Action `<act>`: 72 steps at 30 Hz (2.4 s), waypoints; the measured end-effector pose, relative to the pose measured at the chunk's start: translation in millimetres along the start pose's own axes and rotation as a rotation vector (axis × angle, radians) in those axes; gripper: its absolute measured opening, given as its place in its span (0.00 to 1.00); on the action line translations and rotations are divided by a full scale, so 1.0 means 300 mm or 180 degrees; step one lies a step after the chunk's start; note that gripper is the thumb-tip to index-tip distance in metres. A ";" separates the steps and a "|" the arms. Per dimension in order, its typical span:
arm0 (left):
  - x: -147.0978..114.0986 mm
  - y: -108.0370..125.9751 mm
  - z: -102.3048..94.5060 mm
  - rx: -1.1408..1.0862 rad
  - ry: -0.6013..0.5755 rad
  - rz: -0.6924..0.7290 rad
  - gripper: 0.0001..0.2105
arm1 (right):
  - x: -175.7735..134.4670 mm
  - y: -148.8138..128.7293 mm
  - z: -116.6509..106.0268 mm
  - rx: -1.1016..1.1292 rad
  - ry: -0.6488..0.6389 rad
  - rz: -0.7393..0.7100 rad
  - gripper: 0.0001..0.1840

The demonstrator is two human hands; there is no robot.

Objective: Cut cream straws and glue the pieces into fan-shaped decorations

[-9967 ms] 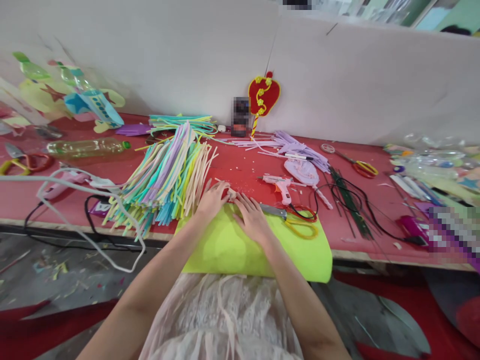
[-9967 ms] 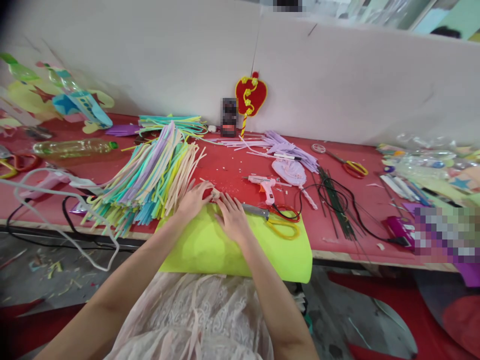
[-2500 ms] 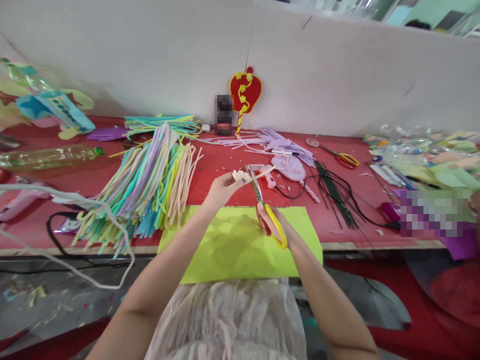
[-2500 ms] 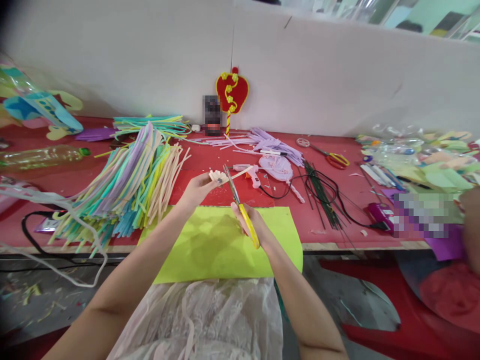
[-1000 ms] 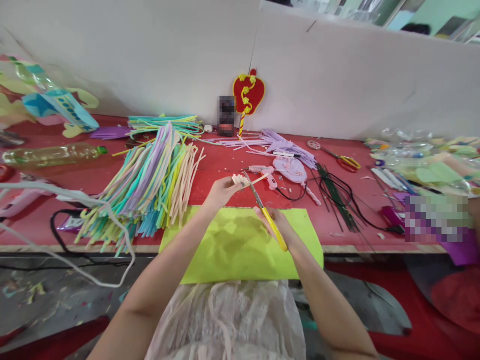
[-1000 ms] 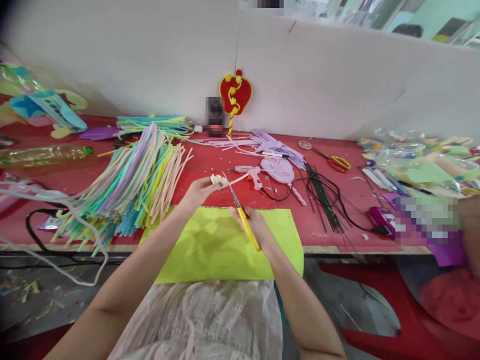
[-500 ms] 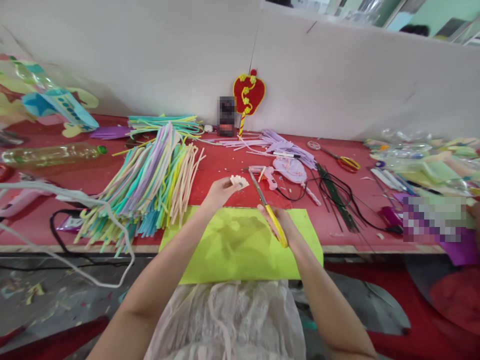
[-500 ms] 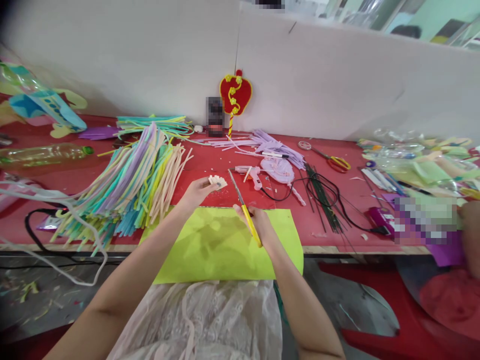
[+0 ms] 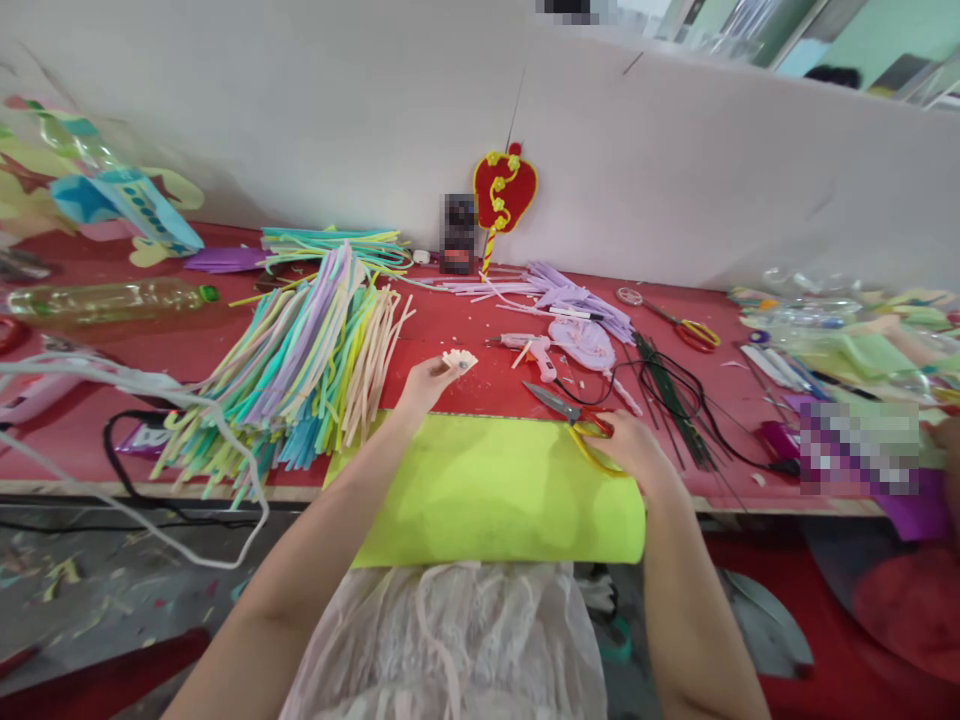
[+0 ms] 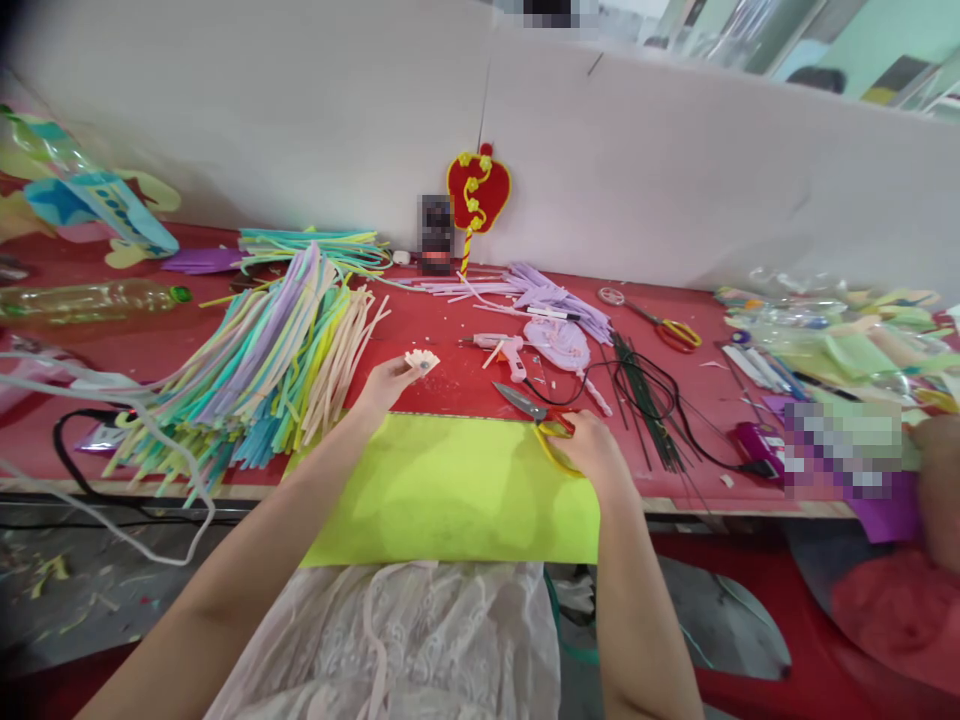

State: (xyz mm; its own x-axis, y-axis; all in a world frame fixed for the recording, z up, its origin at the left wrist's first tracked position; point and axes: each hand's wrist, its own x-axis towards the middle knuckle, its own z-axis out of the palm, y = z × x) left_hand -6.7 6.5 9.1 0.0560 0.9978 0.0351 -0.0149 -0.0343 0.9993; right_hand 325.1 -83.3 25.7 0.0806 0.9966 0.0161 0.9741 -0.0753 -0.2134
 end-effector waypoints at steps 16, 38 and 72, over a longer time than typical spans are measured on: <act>0.010 -0.044 -0.002 0.0366 0.0002 0.0265 0.13 | 0.020 -0.075 -0.043 0.0161 0.0788 0.0312 0.13; -0.026 -0.004 -0.003 0.0737 0.0112 0.0524 0.09 | 0.318 -0.396 0.026 -0.0210 0.0875 -0.0716 0.17; 0.001 -0.023 -0.002 0.1047 0.0232 0.0768 0.07 | 0.221 -0.522 0.186 0.3922 0.1029 -0.0291 0.21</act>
State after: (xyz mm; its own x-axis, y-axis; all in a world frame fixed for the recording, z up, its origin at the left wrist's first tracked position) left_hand -7.2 7.1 2.3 0.0188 0.9599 0.2798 0.3016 -0.2722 0.9137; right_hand 166.2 -3.5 5.6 0.2405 0.9302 0.2773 0.1532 0.2458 -0.9571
